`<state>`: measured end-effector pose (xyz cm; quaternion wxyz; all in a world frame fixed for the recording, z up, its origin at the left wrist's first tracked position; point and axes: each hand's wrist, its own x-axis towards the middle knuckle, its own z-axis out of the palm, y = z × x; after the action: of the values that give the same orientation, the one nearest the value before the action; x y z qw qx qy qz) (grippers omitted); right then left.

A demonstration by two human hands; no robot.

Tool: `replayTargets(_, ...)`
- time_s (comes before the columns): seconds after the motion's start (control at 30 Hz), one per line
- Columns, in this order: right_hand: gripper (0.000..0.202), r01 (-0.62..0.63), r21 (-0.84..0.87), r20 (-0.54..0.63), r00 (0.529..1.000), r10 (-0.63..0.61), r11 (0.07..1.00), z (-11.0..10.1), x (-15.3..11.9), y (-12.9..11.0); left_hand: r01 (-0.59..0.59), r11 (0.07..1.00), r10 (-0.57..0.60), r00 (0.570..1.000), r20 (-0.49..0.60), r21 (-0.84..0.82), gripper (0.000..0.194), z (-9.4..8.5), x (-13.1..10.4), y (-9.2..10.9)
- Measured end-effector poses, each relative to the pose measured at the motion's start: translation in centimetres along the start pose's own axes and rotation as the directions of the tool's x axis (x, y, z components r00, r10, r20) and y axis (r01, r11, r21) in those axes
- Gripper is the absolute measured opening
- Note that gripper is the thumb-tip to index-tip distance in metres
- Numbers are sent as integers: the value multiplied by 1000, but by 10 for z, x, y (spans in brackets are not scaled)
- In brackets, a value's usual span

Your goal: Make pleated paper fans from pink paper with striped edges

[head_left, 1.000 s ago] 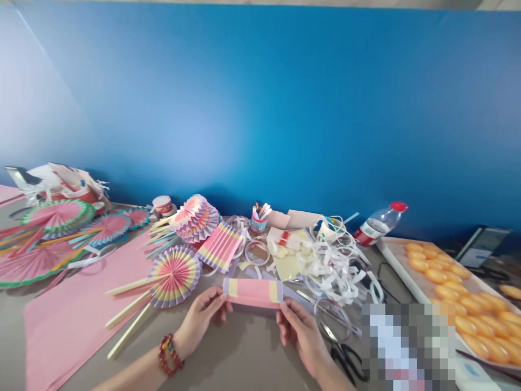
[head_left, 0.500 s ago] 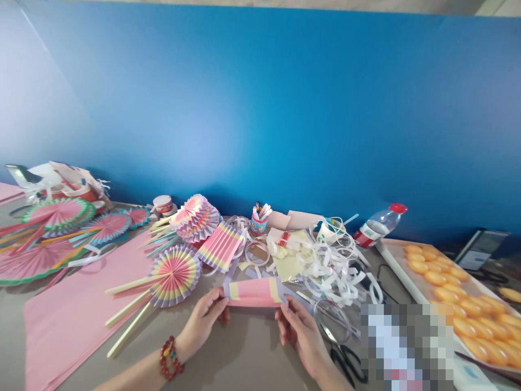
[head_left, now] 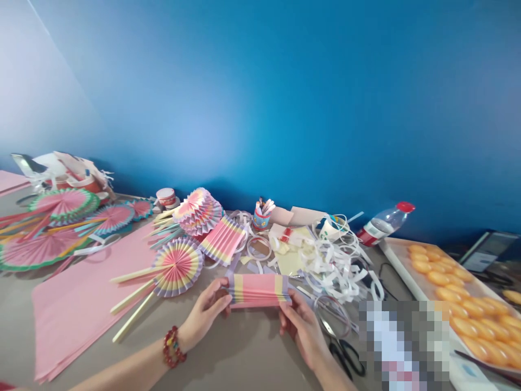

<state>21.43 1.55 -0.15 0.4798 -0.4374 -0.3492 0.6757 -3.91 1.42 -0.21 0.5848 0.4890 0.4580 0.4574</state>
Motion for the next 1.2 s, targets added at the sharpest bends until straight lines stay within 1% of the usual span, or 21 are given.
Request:
replayTargets(0.1, 40, 5, -10, -25, 1000, -5, 1000, 0, 0, 0, -27, 998, 31, 998, 56, -59, 46, 2, 0, -3)
replayTargets(0.17, 39, 18, -13, -23, 1000, -19, 1000, 0, 0, 1, -61, 997, 65, 994, 82, -53, 46, 4, 0, -5)
replayTargets(0.23, 39, 21, -18, -11, 1000, -21, 1000, 0, 1, 2, -66, 998, 66, 996, 65, 5, 41, 5, 0, -6)
replayTargets(0.33, 39, 14, -35, 29, 999, -13, 999, -1, 1, 2, -46, 994, 47, 999, -10, 101, 29, 5, -1, -7)
replayTargets(0.4, 38, 19, -59, 53, 998, -16, 998, -2, 0, 2, -49, 987, 57, 997, -43, 151, 27, 4, -1, -6)
replayTargets(0.57, 34, 70, -152, 38, 997, -65, 986, 0, -2, 3, -75, 961, 81, 997, -12, 267, 28, 0, -2, -1)
replayTargets(0.77, 35, 126, -210, 34, 992, -122, 970, 5, -7, 0, -33, 982, 37, 999, -19, 184, 33, -1, -3, 0)
replayTargets(0.87, 34, 144, -226, 50, 989, -136, 963, 4, -8, -4, -23, 989, 23, 1000, 3, 144, 34, -2, -3, 0)
replayTargets(0.93, 34, 152, -194, 44, 988, -146, 969, 2, -8, -5, -11, 992, 6, 999, 35, 125, 33, -2, -3, 0)
replayTargets(1.0, 34, 145, -122, 23, 989, -143, 982, 0, -7, -4, -5, 993, -4, 998, 68, 121, 32, -1, -1, 1)
replayTargets(1.1, 32, 117, -37, -22, 993, -118, 992, -4, -5, -3, -11, 993, 2, 997, 81, 119, 32, 1, 0, 2)
replayTargets(1.2, 31, 128, -61, -59, 989, -132, 990, -7, -4, -4, -17, 993, 9, 998, 68, 118, 32, 2, 0, 2)
